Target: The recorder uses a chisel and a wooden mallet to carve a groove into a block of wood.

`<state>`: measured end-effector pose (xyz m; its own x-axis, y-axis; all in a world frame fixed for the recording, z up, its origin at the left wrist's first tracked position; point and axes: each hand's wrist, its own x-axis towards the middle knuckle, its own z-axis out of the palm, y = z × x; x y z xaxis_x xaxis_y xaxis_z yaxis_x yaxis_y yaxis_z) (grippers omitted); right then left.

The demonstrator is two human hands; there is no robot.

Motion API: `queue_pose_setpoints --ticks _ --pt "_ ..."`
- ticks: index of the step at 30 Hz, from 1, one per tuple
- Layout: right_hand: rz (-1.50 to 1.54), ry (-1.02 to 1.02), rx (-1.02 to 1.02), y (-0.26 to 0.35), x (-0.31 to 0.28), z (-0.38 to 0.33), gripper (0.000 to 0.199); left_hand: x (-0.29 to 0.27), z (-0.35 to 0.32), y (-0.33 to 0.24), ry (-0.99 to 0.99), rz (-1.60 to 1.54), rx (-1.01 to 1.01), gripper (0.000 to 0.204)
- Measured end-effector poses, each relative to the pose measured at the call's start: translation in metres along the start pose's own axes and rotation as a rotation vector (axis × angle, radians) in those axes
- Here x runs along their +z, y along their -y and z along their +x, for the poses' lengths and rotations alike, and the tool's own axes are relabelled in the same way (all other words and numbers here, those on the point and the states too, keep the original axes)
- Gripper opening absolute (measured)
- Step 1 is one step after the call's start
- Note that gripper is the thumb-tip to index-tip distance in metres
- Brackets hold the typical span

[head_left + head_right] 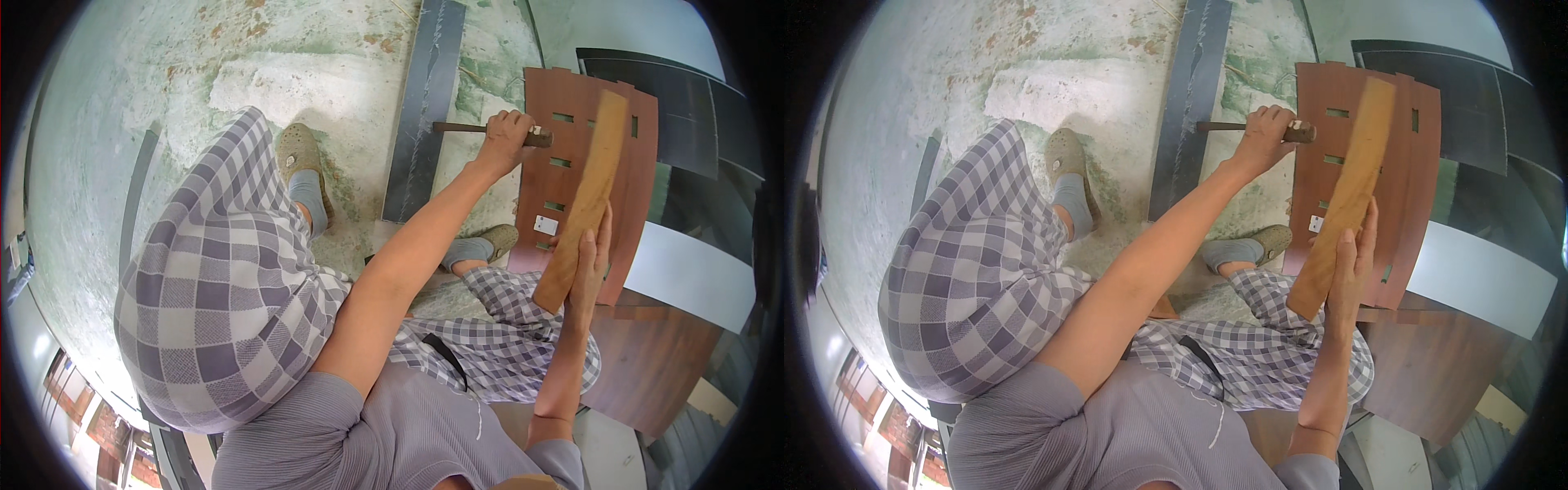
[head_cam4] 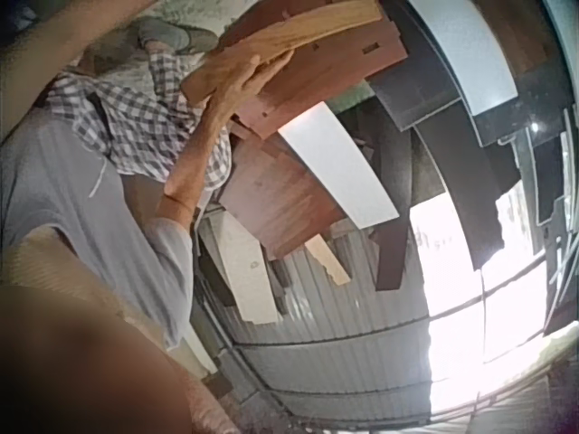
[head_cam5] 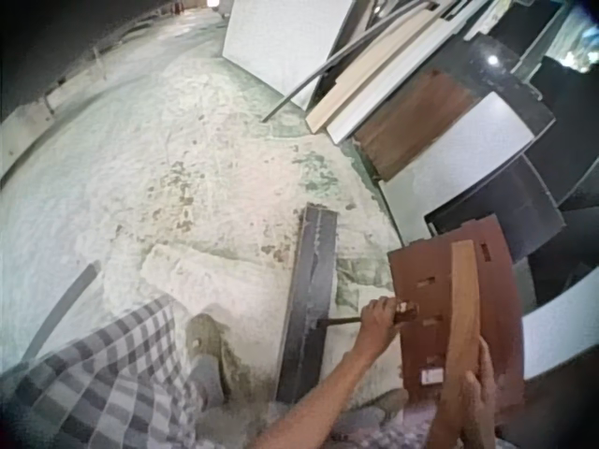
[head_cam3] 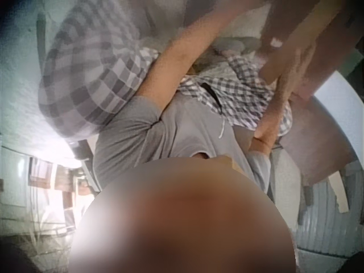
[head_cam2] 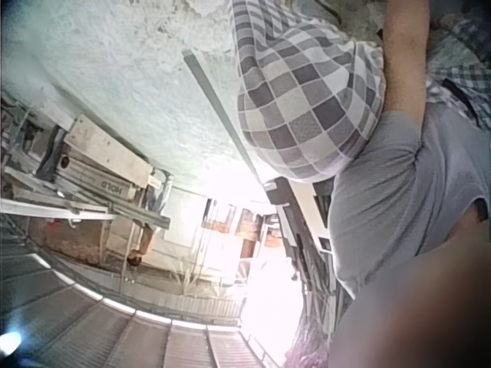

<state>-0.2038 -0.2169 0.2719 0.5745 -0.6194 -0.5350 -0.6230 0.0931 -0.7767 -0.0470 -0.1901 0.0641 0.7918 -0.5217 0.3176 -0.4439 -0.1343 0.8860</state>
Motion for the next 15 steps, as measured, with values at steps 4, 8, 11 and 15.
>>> queue_pose_setpoints --ticks 4,8,11,15 --pt "-0.442 -0.147 -0.439 -0.017 0.01 0.009 0.057 0.0 0.002 0.001 -0.014 0.016 -0.01 0.045" --pt "-0.458 0.053 -0.27 -0.02 0.013 0.001 0.059 -0.001 -0.002 0.004 0.003 0.047 -0.023 0.046" --pt "-0.178 0.016 -0.122 -0.006 0.002 0.001 0.06 -0.001 0.0 0.003 -0.007 0.036 -0.007 0.047" --pt "-0.2 -0.027 -0.173 0.0 0.015 -0.002 0.063 -0.006 0.002 0.002 -0.087 0.016 0.01 0.047"
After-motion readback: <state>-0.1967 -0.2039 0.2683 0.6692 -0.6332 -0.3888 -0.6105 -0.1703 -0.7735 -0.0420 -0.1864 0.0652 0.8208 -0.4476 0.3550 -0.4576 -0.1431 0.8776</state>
